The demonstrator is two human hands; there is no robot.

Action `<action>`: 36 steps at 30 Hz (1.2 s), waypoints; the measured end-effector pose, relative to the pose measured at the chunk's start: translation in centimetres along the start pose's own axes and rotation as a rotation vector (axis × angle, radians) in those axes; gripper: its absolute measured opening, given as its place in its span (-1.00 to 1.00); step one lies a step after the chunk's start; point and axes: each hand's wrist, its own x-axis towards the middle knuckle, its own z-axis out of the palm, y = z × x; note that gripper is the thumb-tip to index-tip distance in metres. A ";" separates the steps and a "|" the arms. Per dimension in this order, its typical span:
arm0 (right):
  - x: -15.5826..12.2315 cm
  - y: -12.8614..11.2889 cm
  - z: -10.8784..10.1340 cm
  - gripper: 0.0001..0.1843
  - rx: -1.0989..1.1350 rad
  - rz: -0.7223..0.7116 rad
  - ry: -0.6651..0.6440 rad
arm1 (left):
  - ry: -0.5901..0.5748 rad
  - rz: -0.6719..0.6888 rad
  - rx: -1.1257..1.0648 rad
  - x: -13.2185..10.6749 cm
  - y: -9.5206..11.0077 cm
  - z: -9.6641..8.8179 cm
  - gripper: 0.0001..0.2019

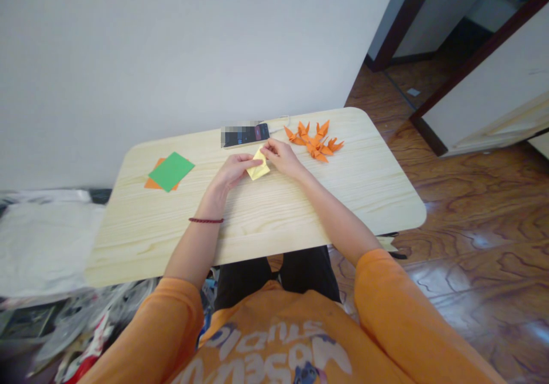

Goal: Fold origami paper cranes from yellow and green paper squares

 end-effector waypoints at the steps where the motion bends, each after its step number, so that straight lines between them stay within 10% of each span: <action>1: 0.0 -0.1 0.0 -0.76 -0.026 -0.002 0.005 | 0.002 -0.001 -0.007 0.0 0.1 0.0 -0.75; 36: -0.3 -0.2 0.0 -0.86 0.139 0.137 -0.095 | 0.220 0.266 0.090 0.6 -0.5 0.0 -0.83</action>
